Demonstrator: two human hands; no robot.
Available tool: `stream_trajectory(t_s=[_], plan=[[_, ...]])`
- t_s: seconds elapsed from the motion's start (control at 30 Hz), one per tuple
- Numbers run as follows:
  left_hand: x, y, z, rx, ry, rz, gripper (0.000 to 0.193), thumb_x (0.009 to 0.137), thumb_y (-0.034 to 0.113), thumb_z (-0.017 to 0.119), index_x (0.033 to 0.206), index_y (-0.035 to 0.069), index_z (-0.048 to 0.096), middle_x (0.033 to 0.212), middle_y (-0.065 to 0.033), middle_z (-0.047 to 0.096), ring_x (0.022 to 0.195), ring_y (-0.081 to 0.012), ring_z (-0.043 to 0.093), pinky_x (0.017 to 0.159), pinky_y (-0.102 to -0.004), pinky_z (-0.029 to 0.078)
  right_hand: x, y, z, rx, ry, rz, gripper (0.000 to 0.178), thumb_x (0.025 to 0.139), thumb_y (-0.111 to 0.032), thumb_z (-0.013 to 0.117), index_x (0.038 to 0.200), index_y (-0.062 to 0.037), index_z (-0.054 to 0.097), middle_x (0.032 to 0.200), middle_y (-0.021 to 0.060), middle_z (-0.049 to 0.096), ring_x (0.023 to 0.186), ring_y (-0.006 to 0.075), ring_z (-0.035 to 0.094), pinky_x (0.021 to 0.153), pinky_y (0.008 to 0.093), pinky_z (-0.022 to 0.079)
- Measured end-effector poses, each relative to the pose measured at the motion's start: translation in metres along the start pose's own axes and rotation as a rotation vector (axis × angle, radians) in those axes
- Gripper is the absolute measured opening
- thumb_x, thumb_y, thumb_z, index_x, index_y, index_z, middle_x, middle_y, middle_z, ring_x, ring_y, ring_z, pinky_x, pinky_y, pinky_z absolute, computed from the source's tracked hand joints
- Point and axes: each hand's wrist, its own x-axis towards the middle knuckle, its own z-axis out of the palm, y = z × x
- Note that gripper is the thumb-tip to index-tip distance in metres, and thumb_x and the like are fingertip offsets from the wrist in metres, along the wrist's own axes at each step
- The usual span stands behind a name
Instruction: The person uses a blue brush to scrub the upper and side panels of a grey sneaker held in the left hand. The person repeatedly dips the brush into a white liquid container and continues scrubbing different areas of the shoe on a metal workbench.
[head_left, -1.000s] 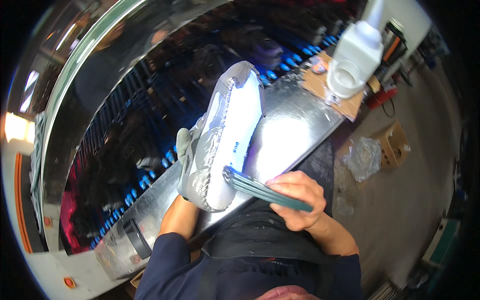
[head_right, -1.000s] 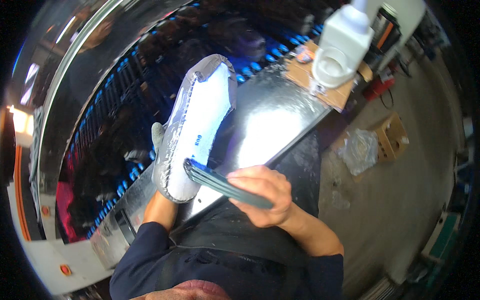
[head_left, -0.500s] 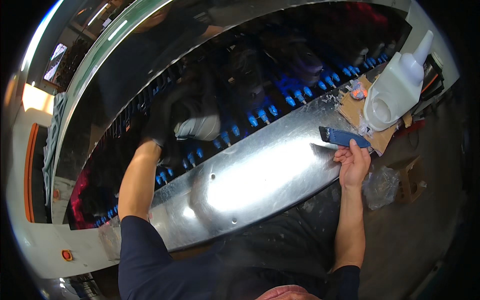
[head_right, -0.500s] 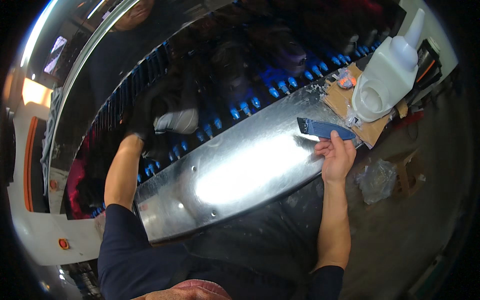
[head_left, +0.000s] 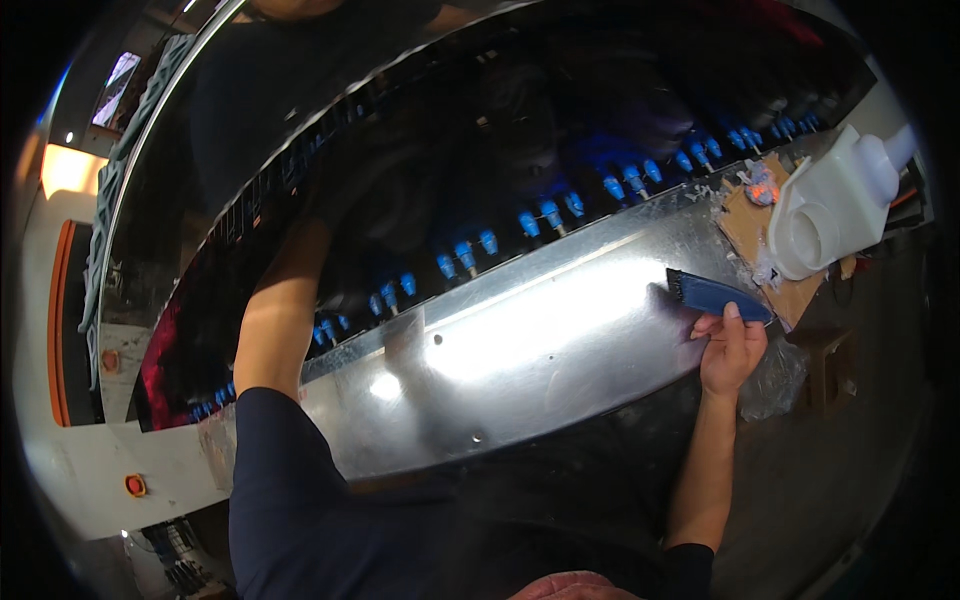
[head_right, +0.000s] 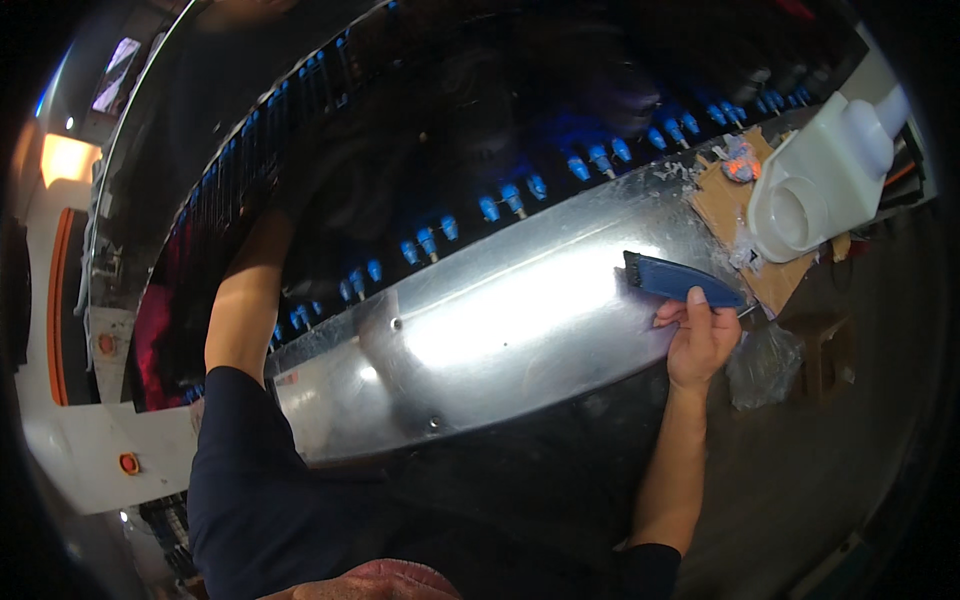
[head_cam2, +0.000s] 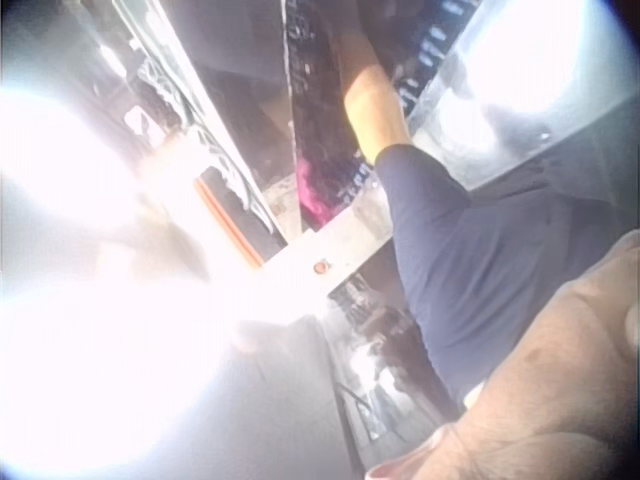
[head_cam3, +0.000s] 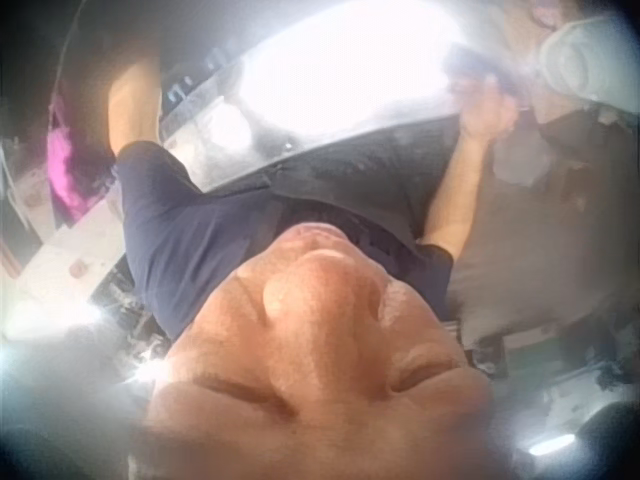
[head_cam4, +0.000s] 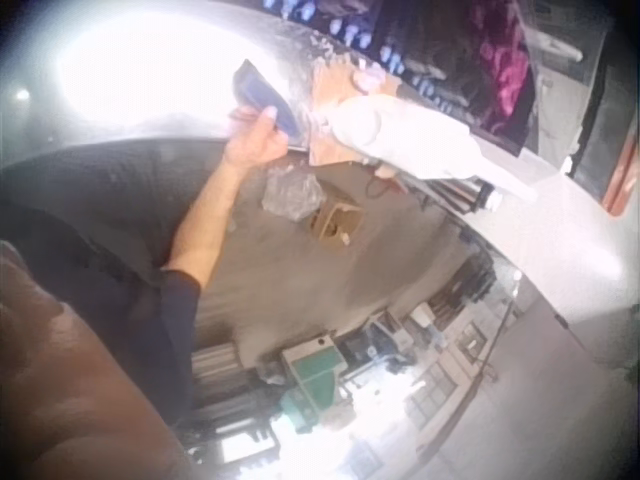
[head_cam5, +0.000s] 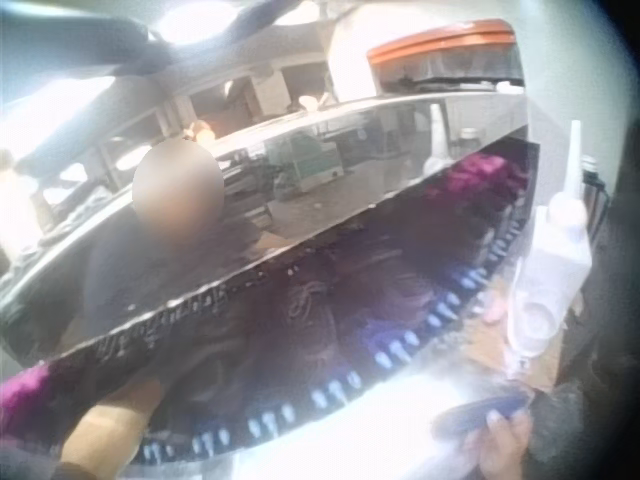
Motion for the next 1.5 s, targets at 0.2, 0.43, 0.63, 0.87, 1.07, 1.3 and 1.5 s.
stream_trajectory(t_s=[0.2, 0.43, 0.63, 0.87, 1.07, 1.3, 1.5], plan=[[-0.011, 0.01, -0.004, 0.129, -0.031, -0.125, 0.06, 0.086, 0.055, 0.081, 0.124, 0.008, 0.077, 0.129, -0.0167, 0.073, 0.121, -0.0305, 0.07, 0.105, -0.0443, 0.054, 0.005, 0.003, 0.001, 0.006, -0.006, -0.044, 0.018, 0.106, -0.014, 0.062, 0.102, 0.0027, 0.066, 0.078, 0.0134, 0.071, 0.064, 0.0184, 0.067, 0.06, 0.0308, 0.057], [-0.015, 0.004, -0.005, 0.113, 0.038, 0.023, 0.072, 0.087, 0.049, 0.085, 0.141, 0.006, 0.066, 0.132, -0.0185, 0.073, 0.124, -0.0318, 0.068, 0.107, -0.0438, 0.053, 0.01, 0.004, 0.0, -0.023, 0.032, -0.058, 0.019, 0.106, -0.014, 0.064, 0.097, 0.0026, 0.066, 0.075, 0.0142, 0.071, 0.061, 0.0191, 0.067, 0.058, 0.0308, 0.056], [-0.012, 0.001, 0.001, 0.178, 0.048, 0.016, 0.074, 0.087, 0.052, 0.082, 0.141, 0.005, 0.065, 0.137, -0.0206, 0.07, 0.126, -0.033, 0.067, 0.108, -0.0449, 0.053, 0.013, 0.008, -0.003, -0.032, 0.045, -0.067, 0.02, 0.105, -0.015, 0.066, 0.096, 0.0027, 0.067, 0.074, 0.0142, 0.071, 0.059, 0.0189, 0.066, 0.058, 0.0307, 0.056], [-0.053, 0.017, 0.016, 0.401, 0.403, 0.317, 0.062, 0.093, 0.05, 0.075, 0.134, 0.005, 0.067, 0.135, -0.026, 0.067, 0.125, -0.0347, 0.068, 0.106, -0.0488, 0.054, 0.015, 0.014, -0.013, -0.045, 0.052, -0.06, 0.018, 0.104, -0.015, 0.066, 0.097, 0.0018, 0.067, 0.074, 0.0131, 0.071, 0.058, 0.0183, 0.066, 0.055, 0.0302, 0.056], [-0.156, 0.093, 0.069, -0.003, 0.366, 0.694, 0.043, 0.09, 0.03, 0.08, 0.122, 0.003, 0.07, 0.111, -0.0147, 0.072, 0.106, -0.0292, 0.072, 0.089, -0.0421, 0.06, 0.016, 0.013, -0.014, -0.034, 0.066, -0.052, 0.017, 0.103, -0.016, 0.068, 0.098, 0.0, 0.067, 0.073, 0.012, 0.071, 0.057, 0.018, 0.066, 0.053, 0.0302, 0.056], [-0.189, 0.124, 0.129, -0.398, -0.153, 0.685, 0.045, 0.084, 0.03, 0.082, 0.118, 0.001, 0.071, 0.099, -0.0136, 0.073, 0.092, -0.0316, 0.072, 0.087, -0.0414, 0.058, 0.024, 0.013, -0.01, -0.044, 0.067, -0.038, 0.017, 0.103, -0.016, 0.067, 0.099, 0.0004, 0.068, 0.075, 0.0111, 0.071, 0.056, 0.0174, 0.067, 0.05, 0.0304, 0.056], [-0.188, 0.105, 0.152, -0.464, -0.056, 0.723, 0.054, 0.087, 0.036, 0.077, 0.13, 0.004, 0.069, 0.1, -0.0111, 0.072, 0.096, -0.0287, 0.07, 0.089, -0.0418, 0.055, 0.024, 0.006, -0.003, -0.045, 0.086, -0.047, 0.017, 0.104, -0.015, 0.066, 0.099, 0.0009, 0.067, 0.077, 0.0112, 0.071, 0.055, 0.0175, 0.066, 0.049, 0.0304, 0.057]])
